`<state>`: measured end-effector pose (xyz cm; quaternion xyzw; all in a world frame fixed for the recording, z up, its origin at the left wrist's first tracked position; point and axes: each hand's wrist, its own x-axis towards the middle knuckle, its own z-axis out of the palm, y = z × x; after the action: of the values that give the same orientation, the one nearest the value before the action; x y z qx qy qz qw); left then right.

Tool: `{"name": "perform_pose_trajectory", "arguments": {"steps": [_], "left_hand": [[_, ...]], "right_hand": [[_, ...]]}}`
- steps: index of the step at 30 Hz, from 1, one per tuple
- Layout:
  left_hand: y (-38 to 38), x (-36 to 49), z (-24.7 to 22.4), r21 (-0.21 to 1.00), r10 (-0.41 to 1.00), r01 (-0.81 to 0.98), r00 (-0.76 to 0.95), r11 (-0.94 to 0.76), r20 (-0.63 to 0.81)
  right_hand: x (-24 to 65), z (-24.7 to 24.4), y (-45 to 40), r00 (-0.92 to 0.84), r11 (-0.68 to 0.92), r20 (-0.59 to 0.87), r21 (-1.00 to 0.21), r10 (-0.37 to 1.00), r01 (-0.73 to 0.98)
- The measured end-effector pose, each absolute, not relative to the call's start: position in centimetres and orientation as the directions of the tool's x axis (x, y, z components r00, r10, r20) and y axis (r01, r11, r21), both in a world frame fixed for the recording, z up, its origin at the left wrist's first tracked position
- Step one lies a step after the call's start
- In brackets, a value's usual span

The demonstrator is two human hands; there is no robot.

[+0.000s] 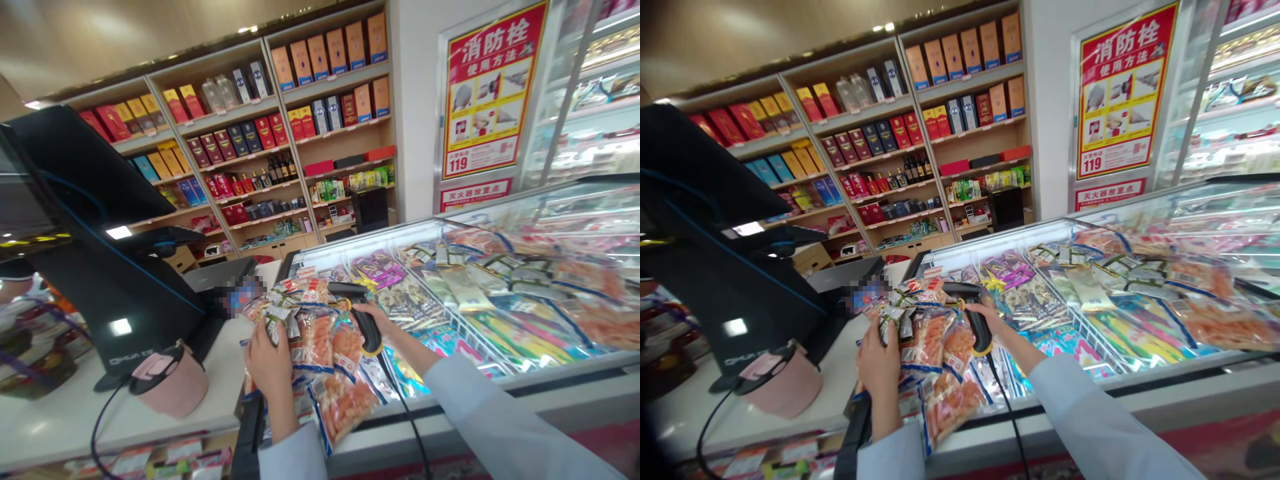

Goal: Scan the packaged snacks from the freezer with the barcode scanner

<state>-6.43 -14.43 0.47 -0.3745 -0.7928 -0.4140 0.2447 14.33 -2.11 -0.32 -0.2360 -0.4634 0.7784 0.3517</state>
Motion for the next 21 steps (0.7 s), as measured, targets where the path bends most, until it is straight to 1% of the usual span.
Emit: {"name": "perform_pose_trajectory", "arguments": {"steps": [7,13,15,18,21], "left_hand": [[-14.7,-6.7,0.4,0.464,0.45,0.842,-0.54,0.277,0.711],[-14.7,-7.0,0.7,0.571,0.419,0.769,-0.637,0.288,0.647],[-14.8,-6.9,1.1,0.553,0.434,0.77,-0.638,0.32,0.636],[-15.1,-7.0,1.5,0.516,0.468,0.778,-0.628,0.359,0.622],[-15.4,-7.3,1.6,0.542,0.508,0.764,-0.641,0.351,0.576]], "right_hand": [[14.1,-0.6,-2.1,-0.623,-0.287,0.033,-0.867,0.782,-0.406],[13.8,-1.0,-1.7,-0.604,-0.275,0.046,-0.861,0.796,-0.428],[13.8,-0.7,-1.7,-0.593,-0.239,0.082,-0.864,0.801,-0.443],[14.2,0.3,-1.8,-0.54,-0.178,0.159,-0.837,0.826,-0.518],[15.4,1.8,-2.1,-0.502,-0.126,0.24,-0.798,0.831,-0.589]]}}
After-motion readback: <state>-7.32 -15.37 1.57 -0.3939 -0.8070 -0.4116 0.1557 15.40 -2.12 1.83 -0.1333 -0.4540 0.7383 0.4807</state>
